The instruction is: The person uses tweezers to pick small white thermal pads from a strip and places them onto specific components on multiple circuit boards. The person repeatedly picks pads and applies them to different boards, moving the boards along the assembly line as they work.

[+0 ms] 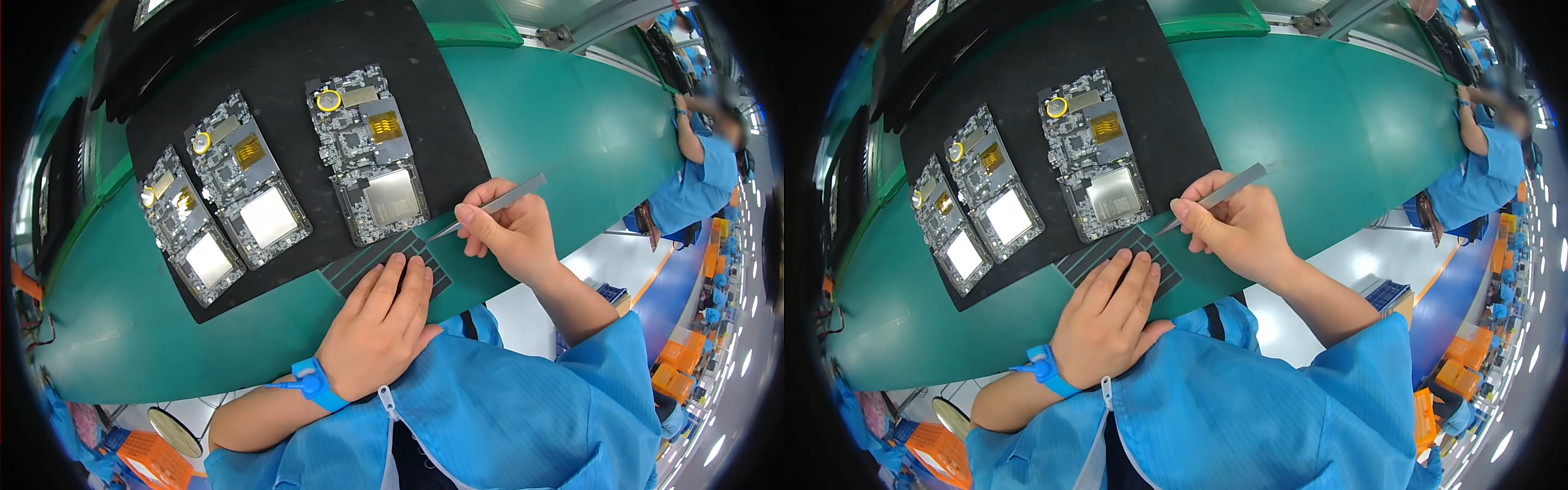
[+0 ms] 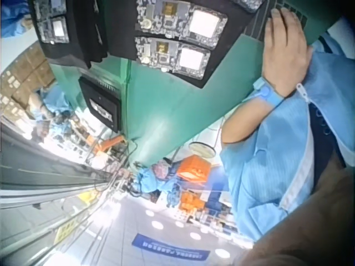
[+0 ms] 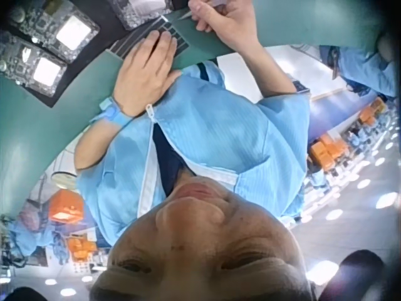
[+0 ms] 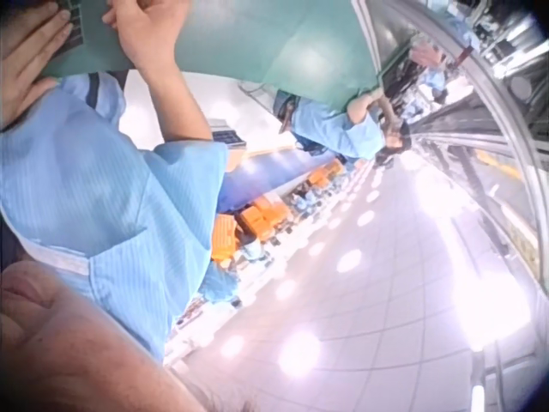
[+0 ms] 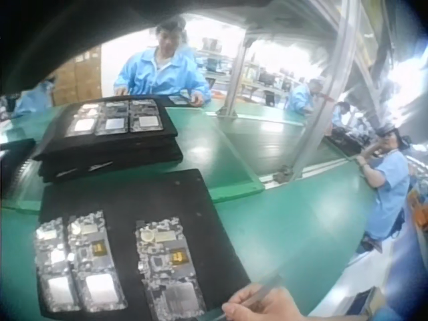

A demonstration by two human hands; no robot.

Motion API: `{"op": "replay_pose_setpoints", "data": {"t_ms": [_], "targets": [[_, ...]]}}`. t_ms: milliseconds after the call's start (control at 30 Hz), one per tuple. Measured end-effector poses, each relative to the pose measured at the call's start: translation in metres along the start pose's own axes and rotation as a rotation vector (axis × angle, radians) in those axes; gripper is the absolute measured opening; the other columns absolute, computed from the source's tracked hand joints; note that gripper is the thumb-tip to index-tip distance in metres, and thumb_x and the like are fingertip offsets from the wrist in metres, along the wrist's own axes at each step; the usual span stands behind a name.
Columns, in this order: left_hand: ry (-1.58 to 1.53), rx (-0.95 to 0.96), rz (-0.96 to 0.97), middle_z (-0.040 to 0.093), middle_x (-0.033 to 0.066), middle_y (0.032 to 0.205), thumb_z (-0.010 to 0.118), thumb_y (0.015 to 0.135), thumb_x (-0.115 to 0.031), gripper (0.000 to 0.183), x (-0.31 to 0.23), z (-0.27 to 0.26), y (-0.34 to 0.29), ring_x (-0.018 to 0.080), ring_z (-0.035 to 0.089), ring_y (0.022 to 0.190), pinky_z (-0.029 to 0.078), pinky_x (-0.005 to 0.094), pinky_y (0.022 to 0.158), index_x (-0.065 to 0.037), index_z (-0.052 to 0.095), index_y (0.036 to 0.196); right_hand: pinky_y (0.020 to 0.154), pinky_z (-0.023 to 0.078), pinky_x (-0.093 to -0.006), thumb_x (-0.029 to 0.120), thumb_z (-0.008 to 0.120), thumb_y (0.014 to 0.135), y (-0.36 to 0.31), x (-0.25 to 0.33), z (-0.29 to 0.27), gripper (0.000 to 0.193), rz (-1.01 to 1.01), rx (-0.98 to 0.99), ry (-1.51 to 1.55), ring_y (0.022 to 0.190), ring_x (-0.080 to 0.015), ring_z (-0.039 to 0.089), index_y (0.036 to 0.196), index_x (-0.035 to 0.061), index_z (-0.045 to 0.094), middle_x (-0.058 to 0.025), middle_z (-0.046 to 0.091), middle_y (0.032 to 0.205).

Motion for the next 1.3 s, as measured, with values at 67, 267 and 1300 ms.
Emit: {"op": "replay_pose_setpoints", "data": {"t_ms": [67, 267, 1300], "targets": [[-0.002, 0.003, -0.008, 0.053, 0.0201, 0.124, 0.071, 0.072, -0.033, 0.058, 0.000, 0.000, 0.001, 0.0357, 0.051, 0.114, 0.046, 0.0433, 0.093, 0.006, 0.059, 0.114, 0.049, 0.045, -0.0180, 0.021, 0.067, 0.088, 0.000, 0.001, 0.000, 0.022, 0.004, -0.009, -0.017, 0.057, -0.0069, 0.060, 0.088, 0.0007, 0.059, -0.0030, 0.061, 0.071], [0.030, 0.030, 0.005, 0.051, 0.0173, 0.128, 0.069, 0.072, -0.033, 0.050, -0.003, 0.002, 0.003, 0.0343, 0.048, 0.116, 0.043, 0.0420, 0.095, 0.004, 0.062, 0.106, 0.049, 0.045, -0.0185, 0.021, 0.066, 0.088, 0.002, 0.002, 0.000, 0.022, 0.041, 0.004, -0.030, 0.057, -0.0071, 0.060, 0.087, 0.0003, 0.060, -0.0029, 0.061, 0.068], [0.156, 0.052, 0.016, 0.051, 0.0168, 0.128, 0.065, 0.076, -0.035, 0.034, -0.012, 0.007, 0.009, 0.0351, 0.048, 0.113, 0.042, 0.0415, 0.093, -0.004, 0.062, 0.089, 0.048, 0.044, -0.0189, 0.019, 0.063, 0.090, -0.005, -0.002, -0.002, 0.019, -0.020, -0.028, 0.087, 0.053, -0.0075, 0.058, 0.085, 0.0012, 0.058, -0.0035, 0.060, 0.067]]}}
Point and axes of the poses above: each hand's wrist, its own y-axis towards the middle knuckle, its own z-axis out of the palm, x = y × z, the point moved 7 cm from there along y, towards the middle knuckle
